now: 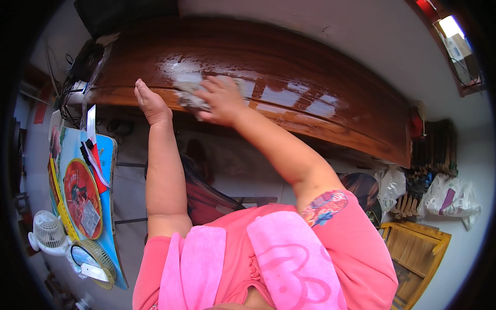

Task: The person wipes the surface of a wooden table with a cloth, moving back and forth to clean the area. The person briefly pauses to retrieve a phone from their pocket and place it on a nearby table before resuming the wiping action.

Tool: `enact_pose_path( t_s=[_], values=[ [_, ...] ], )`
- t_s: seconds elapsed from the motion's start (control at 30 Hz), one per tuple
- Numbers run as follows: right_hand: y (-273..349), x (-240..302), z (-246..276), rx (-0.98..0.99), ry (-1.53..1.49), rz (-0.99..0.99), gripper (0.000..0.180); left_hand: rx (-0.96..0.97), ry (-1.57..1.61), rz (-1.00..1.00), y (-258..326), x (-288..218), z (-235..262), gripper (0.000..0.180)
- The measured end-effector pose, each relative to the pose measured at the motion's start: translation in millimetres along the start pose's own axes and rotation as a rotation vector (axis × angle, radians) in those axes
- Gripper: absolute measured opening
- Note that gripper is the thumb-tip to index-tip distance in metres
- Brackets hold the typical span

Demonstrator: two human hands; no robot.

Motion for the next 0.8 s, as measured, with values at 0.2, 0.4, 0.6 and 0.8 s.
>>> enact_pose_path(
  t_s=[0.2,0.4,0.6,0.8],
  values=[
    [184.5,-113.7,57.4,-0.094,0.204,-0.351,0.058,-0.097,-0.092,0.037,-3.3,17.0,23.6,0.062],
    [357.2,-250.8,86.1,-0.179,0.328,-1.007,0.059,-0.200,0.215,0.280,5.0,11.2,31.7,0.064],
    [311.1,-252.6,72.8,-0.185,0.435,-1.161,0.059,-0.162,0.419,0.412,7.5,9.5,24.6,0.061],
    [103.8,-179.1,49.3,-0.278,0.443,-0.614,0.052,-0.141,0.489,0.394,6.6,8.8,19.1,0.059]
  ],
)
Point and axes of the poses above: each hand's wrist, its own y-axis away from the middle knuckle, its own z-axis out of the back of the hand, x = y × z, the point moved 4 cm from there along -y, towards the middle knuckle, and after that the axes turned 10 degrees about x, right-handed, at the moved point
